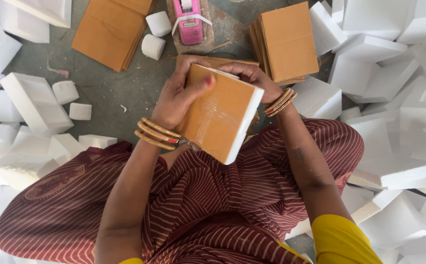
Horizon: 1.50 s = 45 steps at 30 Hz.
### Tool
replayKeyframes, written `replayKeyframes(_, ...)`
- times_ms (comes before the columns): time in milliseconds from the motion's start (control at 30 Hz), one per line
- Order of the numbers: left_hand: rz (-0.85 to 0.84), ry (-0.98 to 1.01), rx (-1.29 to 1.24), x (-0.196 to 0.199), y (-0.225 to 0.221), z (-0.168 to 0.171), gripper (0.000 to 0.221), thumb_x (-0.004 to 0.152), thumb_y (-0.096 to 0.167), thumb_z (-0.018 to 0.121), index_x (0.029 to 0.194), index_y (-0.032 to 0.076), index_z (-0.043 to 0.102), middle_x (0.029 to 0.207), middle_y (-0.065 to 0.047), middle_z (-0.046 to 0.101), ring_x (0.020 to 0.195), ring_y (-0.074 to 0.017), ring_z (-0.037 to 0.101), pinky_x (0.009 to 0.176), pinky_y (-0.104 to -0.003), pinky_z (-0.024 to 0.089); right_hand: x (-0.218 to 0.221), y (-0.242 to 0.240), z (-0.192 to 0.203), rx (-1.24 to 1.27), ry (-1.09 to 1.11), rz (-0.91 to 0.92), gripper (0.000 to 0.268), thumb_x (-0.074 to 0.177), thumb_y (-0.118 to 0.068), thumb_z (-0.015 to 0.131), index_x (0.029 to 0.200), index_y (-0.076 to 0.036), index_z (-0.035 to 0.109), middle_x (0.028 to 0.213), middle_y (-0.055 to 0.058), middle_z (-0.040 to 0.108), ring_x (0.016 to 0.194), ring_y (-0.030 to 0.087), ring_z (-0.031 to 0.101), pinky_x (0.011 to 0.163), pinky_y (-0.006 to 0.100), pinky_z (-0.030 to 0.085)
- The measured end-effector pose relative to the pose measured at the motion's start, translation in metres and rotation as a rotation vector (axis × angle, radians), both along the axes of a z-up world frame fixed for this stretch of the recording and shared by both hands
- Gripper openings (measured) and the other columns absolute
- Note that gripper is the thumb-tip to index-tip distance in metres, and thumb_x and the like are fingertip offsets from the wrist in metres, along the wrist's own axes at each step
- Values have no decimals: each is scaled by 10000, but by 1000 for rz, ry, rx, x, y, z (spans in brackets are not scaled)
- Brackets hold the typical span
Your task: The person places L-shaped foam corner protectors into cardboard corners and secures them with adhesive tape using a tape dispenser by hand.
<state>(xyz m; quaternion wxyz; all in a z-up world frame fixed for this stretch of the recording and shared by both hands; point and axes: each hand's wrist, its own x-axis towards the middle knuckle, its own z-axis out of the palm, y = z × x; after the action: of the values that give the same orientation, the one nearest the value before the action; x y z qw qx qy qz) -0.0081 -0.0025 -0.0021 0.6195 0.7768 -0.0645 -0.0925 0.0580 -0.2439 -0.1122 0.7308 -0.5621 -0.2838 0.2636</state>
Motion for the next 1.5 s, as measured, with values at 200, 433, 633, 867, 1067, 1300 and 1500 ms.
replayKeyframes(200,99,-76,39,2,-2,-11,511,1046,553,481,1186,101,673,1053,-75,723,1003,-167,687,893,-312,543,3,-1,-15,16,80,-34,474,964,13,672,1429,-40,598,1326,87,698,1226,166,664,1073,350,560)
replayKeyframes(433,-184,-125,9,5,14,7,747,922,599,610,1427,62,485,1286,-175,625,1216,-281,605,1012,-403,493,9,-7,-21,39,87,-23,506,937,19,671,1433,-37,591,1350,95,691,1239,158,662,1084,335,546)
replayKeyframes(633,-113,-198,86,-2,9,-15,476,937,285,736,1304,44,549,1192,-94,666,1103,-177,635,935,-312,527,11,-13,-36,127,70,9,534,882,34,731,1399,-9,603,1330,85,700,1221,171,656,1086,347,543)
replayKeyframes(867,35,-20,-250,15,22,-57,416,1135,342,518,1285,-6,687,1050,-25,647,972,-90,575,871,-248,484,-10,-19,-12,-103,-21,-113,562,935,-58,739,1462,-42,544,1312,80,674,1181,160,680,1069,317,562)
replayKeyframes(1067,86,96,-249,17,51,-93,492,1050,402,574,1359,22,618,1147,-102,680,1055,-155,678,882,-305,545,-53,-25,41,-701,-182,-195,591,900,-275,751,1434,-111,556,1236,109,726,1033,210,743,920,336,602)
replayKeyframes(1300,165,406,-114,20,94,-188,498,973,380,611,1361,68,599,1157,-115,742,990,-207,732,802,-328,591,-20,-54,35,-1091,-384,-92,629,852,-453,783,1359,-126,601,1207,164,690,1066,297,682,911,443,549)
replayKeyframes(1500,161,348,-236,33,114,-262,412,982,272,656,1313,28,626,1120,-69,707,967,-148,683,746,-269,549,118,-226,174,-1443,-668,-936,704,916,-472,783,1429,-60,531,1309,216,596,1107,358,645,929,474,532)
